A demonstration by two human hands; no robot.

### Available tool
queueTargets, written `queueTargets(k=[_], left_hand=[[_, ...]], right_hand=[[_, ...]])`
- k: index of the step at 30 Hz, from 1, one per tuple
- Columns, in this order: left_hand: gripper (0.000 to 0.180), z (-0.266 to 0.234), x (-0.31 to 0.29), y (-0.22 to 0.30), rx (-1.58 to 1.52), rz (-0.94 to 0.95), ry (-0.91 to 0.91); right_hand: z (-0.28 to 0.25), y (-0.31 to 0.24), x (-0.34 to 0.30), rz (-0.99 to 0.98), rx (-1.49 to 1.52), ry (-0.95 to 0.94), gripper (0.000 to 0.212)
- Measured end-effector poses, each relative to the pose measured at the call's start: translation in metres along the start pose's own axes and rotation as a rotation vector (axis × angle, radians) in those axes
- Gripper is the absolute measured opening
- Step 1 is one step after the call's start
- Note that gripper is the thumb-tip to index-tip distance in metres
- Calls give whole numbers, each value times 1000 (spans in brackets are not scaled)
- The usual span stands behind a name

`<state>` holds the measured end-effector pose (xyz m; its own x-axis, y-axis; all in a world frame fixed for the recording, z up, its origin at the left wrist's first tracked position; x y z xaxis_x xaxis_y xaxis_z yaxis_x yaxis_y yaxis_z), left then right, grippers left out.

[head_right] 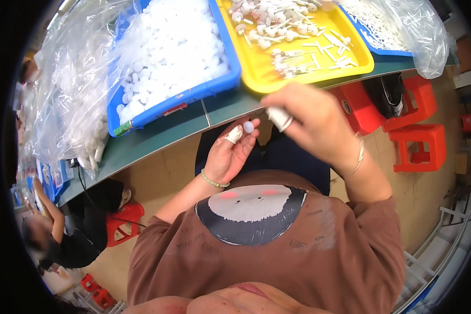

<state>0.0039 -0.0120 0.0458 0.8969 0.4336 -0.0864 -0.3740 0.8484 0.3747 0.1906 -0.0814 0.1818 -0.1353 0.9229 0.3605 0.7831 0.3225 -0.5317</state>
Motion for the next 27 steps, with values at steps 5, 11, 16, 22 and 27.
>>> queueTargets(k=[5,11,16,22,27], left_hand=[[37,5,-1,-1,41,9,11],[37,5,-2,0,70,39,57],[39,5,-2,1,99,50,63],[42,5,-2,-1,149,87,58],[45,-1,-2,-6,223,104,35]], right_hand=[[55,-4,-32,172,31,37,21],[62,-7,-35,191,-20,44,25],[65,-4,-38,173,-99,57,30],[65,-12,-36,173,-170,10,36],[67,-13,-31,198,-62,12,38]])
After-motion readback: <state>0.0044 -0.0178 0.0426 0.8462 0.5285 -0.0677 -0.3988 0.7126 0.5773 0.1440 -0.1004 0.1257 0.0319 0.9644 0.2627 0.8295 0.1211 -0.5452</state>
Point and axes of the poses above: each hand's wrist, its own x-axis towards the middle knuckle, its own z-axis out of the palm, y = z × x, the point moved 1 cm from there along x, towards the middle knuckle, and after that the axes turned 9 degrees about -y, right-handed, at the moved point
